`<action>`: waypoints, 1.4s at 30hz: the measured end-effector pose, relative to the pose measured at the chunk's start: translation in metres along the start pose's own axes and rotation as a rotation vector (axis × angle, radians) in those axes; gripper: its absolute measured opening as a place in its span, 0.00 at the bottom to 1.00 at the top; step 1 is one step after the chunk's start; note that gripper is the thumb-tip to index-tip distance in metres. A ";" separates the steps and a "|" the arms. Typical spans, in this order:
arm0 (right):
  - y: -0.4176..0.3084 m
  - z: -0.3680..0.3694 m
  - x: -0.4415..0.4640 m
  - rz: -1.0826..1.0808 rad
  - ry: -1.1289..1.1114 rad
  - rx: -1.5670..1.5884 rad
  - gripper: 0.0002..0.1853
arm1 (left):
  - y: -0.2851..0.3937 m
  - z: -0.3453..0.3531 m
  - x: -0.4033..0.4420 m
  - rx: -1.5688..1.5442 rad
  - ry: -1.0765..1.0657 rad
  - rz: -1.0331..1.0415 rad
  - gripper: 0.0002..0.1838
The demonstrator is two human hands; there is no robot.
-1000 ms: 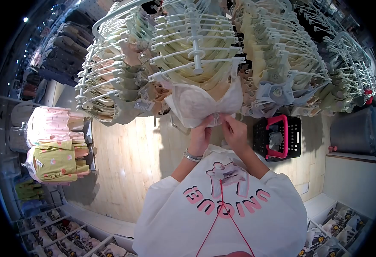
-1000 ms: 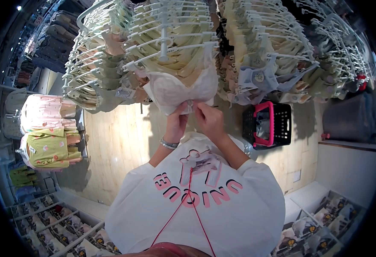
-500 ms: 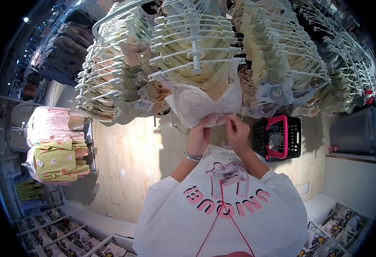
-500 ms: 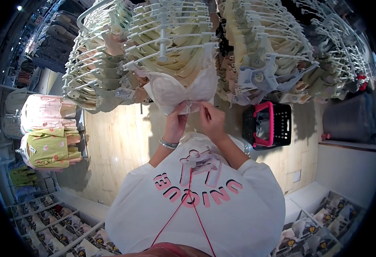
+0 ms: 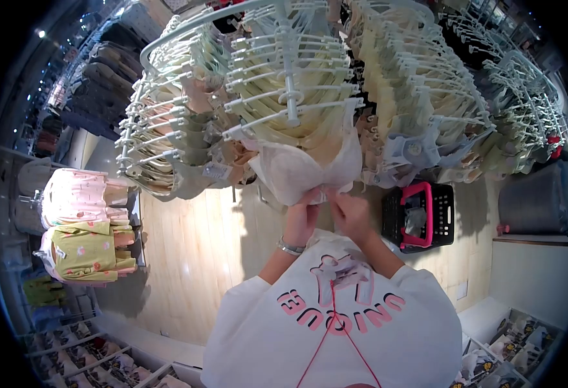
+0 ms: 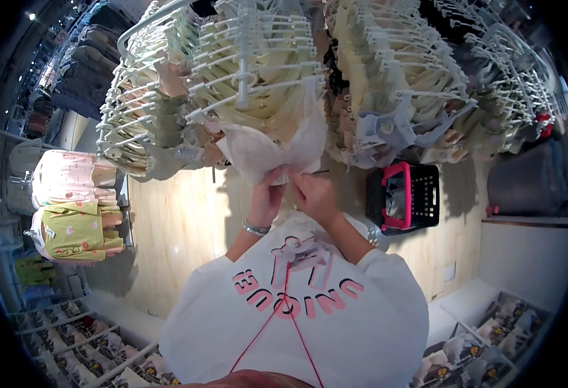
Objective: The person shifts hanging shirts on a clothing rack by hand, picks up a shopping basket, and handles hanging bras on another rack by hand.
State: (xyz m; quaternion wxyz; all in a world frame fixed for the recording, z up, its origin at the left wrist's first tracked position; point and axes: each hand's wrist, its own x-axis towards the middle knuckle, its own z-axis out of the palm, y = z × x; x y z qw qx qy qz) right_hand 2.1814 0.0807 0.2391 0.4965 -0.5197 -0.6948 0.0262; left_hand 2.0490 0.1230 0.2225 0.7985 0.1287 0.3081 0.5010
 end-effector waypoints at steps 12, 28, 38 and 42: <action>0.004 0.001 -0.002 0.026 -0.066 -0.083 0.14 | -0.005 -0.009 0.006 0.028 0.008 0.001 0.16; 0.050 -0.005 -0.008 0.683 0.235 0.427 0.22 | -0.020 -0.046 0.034 -0.019 -0.012 -0.006 0.15; 0.063 0.014 -0.008 0.687 0.114 0.415 0.38 | -0.011 -0.050 0.039 -0.055 -0.044 -0.054 0.11; 0.062 0.013 -0.003 0.667 0.066 0.486 0.38 | -0.007 -0.059 0.046 -0.046 0.065 -0.017 0.09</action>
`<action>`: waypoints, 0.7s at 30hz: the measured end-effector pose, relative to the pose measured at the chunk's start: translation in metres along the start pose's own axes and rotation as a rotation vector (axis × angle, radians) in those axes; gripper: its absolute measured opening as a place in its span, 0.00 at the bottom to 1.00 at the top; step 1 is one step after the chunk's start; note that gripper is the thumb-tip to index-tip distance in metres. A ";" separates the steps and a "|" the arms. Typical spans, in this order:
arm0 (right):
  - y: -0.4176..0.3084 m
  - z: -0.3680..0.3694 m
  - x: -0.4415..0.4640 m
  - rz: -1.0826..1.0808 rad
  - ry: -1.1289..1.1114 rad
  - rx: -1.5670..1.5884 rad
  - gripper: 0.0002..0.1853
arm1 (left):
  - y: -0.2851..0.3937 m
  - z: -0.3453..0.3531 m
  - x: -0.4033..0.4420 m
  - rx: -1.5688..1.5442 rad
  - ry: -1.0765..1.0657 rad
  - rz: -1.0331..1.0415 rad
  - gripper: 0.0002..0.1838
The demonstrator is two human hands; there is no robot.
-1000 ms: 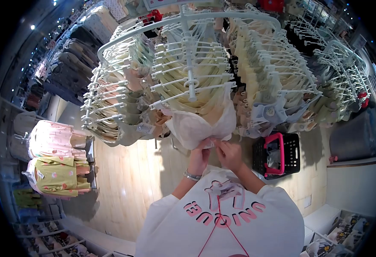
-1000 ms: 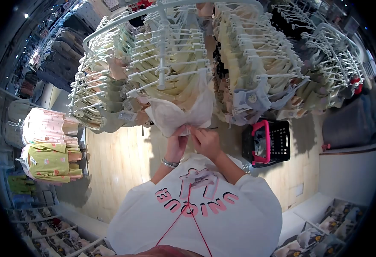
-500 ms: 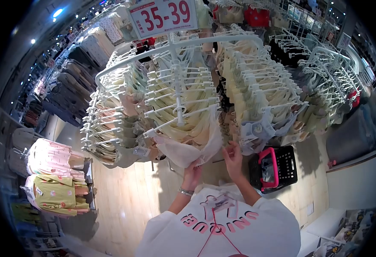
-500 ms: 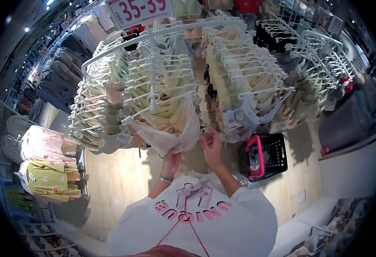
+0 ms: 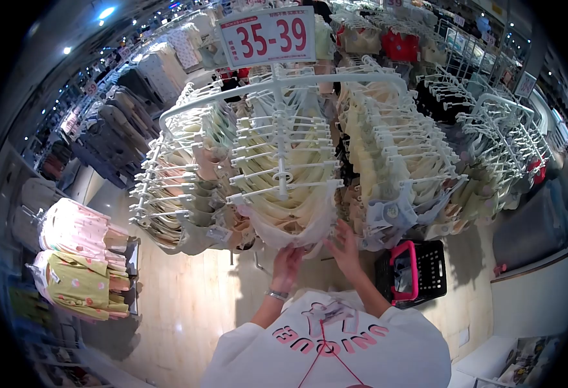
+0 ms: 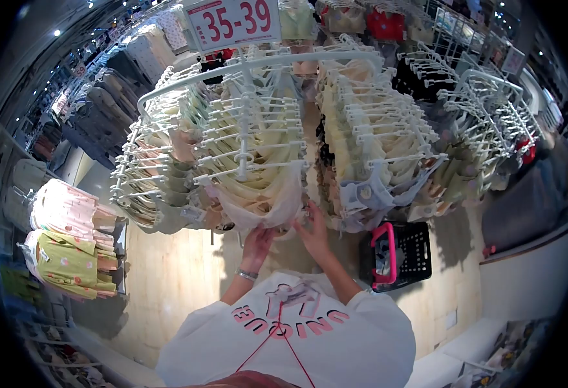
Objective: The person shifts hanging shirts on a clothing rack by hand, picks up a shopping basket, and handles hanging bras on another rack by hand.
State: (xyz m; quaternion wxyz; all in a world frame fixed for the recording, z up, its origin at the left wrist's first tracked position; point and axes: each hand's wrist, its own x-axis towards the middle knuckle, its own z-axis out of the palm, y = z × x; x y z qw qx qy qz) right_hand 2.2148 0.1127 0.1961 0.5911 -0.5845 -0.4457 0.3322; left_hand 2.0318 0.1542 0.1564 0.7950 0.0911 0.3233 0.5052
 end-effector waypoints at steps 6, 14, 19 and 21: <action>0.001 0.003 0.003 0.047 -0.107 0.022 0.35 | 0.006 -0.016 0.012 0.047 0.075 -0.025 0.10; 0.073 0.012 -0.006 0.297 -0.151 0.273 0.23 | 0.015 -0.007 -0.004 0.493 0.004 -0.067 0.15; 0.040 0.004 -0.008 0.661 -0.307 0.556 0.20 | 0.020 0.003 -0.012 0.583 -0.014 -0.137 0.18; 0.045 0.007 -0.008 0.684 -0.315 0.694 0.14 | 0.019 0.007 -0.015 0.565 -0.012 -0.134 0.17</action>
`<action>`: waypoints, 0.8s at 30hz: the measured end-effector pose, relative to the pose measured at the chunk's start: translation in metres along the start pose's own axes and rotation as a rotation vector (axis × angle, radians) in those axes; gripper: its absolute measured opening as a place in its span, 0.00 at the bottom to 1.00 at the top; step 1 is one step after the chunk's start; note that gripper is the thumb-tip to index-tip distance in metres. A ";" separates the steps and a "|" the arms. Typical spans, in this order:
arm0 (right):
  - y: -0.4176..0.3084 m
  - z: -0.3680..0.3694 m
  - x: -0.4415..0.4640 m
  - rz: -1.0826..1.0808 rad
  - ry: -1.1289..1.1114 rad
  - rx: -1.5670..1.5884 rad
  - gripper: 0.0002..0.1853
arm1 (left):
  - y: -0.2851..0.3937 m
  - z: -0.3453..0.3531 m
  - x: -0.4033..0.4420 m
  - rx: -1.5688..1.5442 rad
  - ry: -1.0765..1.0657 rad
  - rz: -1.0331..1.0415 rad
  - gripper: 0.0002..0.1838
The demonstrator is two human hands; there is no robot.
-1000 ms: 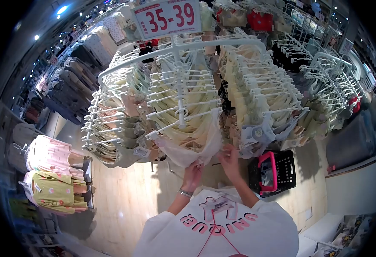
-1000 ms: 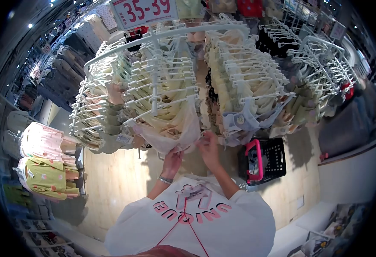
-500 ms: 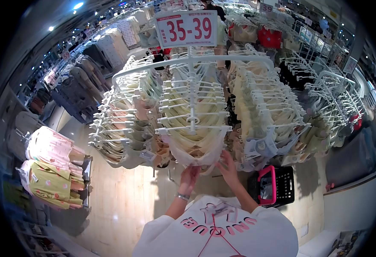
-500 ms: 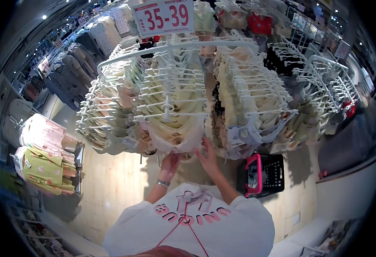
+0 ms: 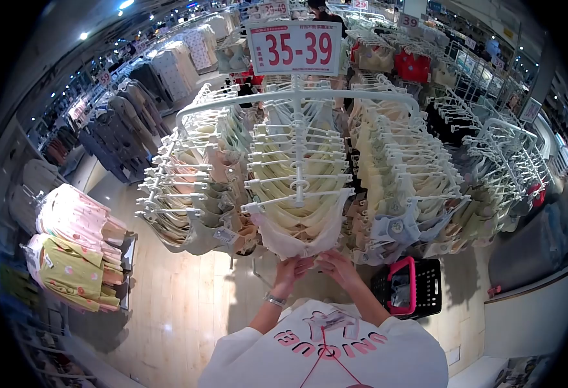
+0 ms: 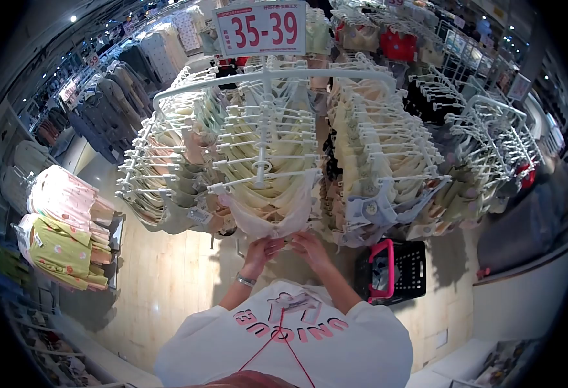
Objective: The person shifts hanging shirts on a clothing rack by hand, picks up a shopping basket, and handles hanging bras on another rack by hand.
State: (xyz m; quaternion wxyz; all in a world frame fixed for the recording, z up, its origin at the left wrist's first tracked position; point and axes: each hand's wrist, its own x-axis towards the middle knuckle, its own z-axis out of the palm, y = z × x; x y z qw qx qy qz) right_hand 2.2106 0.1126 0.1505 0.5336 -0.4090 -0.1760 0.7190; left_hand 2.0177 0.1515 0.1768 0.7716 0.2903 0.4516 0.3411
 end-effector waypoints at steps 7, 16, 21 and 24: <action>-0.014 0.007 -0.004 0.052 -0.083 0.406 0.10 | -0.003 0.007 -0.005 -0.066 -0.002 0.108 0.16; 0.015 -0.006 0.015 0.101 -0.129 0.593 0.10 | -0.030 0.003 0.012 -0.094 0.074 0.143 0.14; 0.027 -0.020 0.029 0.030 -0.065 0.598 0.09 | -0.015 0.019 -0.003 -0.146 -0.006 0.136 0.15; 0.024 -0.021 0.028 0.050 -0.197 0.679 0.09 | -0.018 0.023 -0.003 -0.152 0.026 0.121 0.15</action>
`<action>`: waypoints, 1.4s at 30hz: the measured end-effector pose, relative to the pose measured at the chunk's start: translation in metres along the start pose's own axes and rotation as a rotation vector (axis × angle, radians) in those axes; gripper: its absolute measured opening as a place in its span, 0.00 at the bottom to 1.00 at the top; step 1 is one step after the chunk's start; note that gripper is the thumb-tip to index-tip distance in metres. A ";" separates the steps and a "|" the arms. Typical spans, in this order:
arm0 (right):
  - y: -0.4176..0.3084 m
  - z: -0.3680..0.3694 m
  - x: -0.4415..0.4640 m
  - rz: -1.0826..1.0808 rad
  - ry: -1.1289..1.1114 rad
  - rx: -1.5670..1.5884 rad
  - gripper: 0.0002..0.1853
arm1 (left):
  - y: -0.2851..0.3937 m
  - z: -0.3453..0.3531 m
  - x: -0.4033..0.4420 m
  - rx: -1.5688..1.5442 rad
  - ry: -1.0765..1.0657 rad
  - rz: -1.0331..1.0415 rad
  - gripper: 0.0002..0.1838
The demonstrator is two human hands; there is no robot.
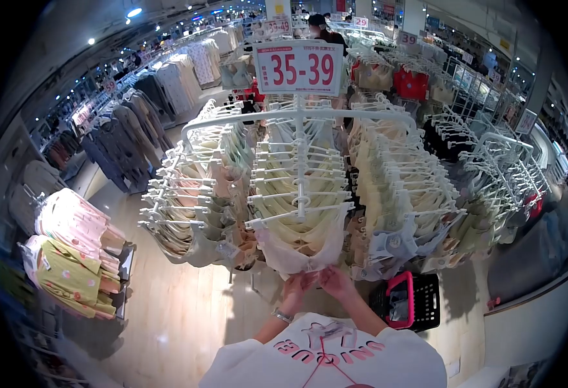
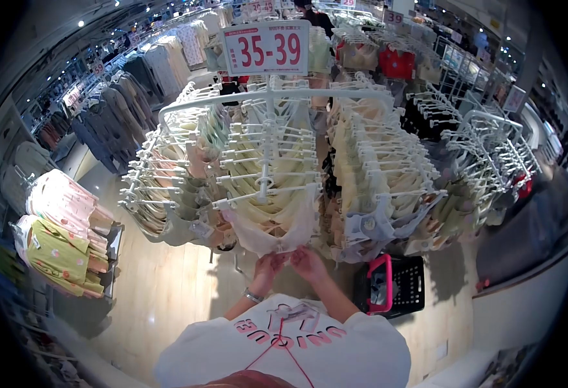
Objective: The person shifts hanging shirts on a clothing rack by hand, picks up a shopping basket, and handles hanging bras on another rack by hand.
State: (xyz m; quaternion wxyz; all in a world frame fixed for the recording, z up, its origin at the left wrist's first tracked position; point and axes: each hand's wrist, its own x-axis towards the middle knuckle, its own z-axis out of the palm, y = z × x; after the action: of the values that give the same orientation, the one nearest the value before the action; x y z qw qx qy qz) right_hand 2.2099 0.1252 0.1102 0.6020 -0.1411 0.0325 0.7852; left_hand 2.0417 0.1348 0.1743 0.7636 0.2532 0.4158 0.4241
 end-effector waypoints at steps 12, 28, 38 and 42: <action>0.004 0.010 -0.001 -0.038 -0.006 0.015 0.05 | -0.009 -0.012 0.011 -0.094 -0.042 0.099 0.11; 0.024 0.077 -0.024 -0.058 0.092 -0.159 0.08 | -0.009 -0.007 0.022 -0.294 -0.154 -0.118 0.16; 0.028 0.047 -0.015 -0.145 0.001 -0.388 0.08 | -0.007 -0.001 0.004 -0.244 -0.253 0.003 0.11; 0.031 0.060 -0.018 -0.164 0.035 -0.406 0.08 | -0.004 -0.001 0.000 -0.184 -0.258 0.038 0.11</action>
State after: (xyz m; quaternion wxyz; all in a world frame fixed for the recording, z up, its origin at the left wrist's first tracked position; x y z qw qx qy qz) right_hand 2.1740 0.1126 0.1685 0.6225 -0.2754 -0.1274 0.7214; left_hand 2.0426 0.1327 0.1706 0.8224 0.2424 0.2690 0.4387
